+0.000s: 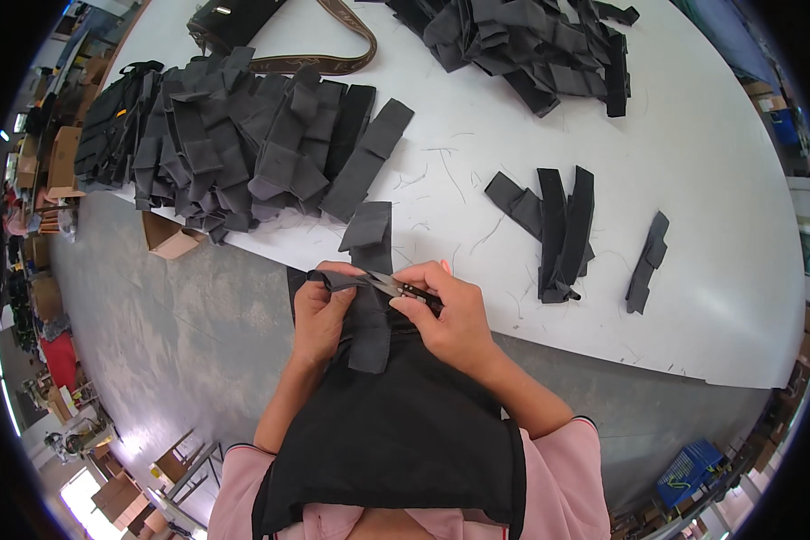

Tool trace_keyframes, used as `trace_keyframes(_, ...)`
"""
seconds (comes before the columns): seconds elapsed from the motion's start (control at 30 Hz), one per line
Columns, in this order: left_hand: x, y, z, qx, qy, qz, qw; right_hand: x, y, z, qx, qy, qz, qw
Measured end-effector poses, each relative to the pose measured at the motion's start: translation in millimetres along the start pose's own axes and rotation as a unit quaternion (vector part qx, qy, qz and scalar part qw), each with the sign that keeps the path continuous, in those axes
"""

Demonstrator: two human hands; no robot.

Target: The recorder uses a small pair of thread snips to trim excess threads and inspect fabric straps at a production table.

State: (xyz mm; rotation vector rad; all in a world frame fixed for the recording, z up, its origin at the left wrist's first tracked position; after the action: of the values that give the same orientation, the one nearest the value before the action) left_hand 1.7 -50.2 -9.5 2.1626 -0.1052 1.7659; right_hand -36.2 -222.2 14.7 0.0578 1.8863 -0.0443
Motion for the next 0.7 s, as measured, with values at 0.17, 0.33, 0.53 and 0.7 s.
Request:
trace_keyframes(0.17,4,0,1,-0.002,0.04,0.052,0.998,-21,-2,-4,0.063,-0.114,-0.235,0.963)
trace_keyframes(0.33,4,-1,3,0.006,0.095,0.139,0.986,-10,-4,-3,0.049,-0.09,-0.178,0.979)
trace_keyframes(0.53,2,-2,10,0.083,-0.043,0.125,0.988,6,-7,-12,0.018,0.057,0.026,0.998)
trace_keyframes(0.7,5,1,16,0.102,-0.101,0.028,0.989,8,-8,-22,0.087,-0.149,-0.252,0.952)
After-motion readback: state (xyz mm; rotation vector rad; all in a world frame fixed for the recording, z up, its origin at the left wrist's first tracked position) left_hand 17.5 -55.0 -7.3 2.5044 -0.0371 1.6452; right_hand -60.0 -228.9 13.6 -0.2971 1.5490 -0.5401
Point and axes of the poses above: each hand's wrist, its own z-axis towards the middle knuckle, its own y-axis out of the palm, x = y × z, the point moved 3 cm from there along z, towards the middle knuckle, and after that the axes turned 7 degrees about y, right-handed, at the moved point
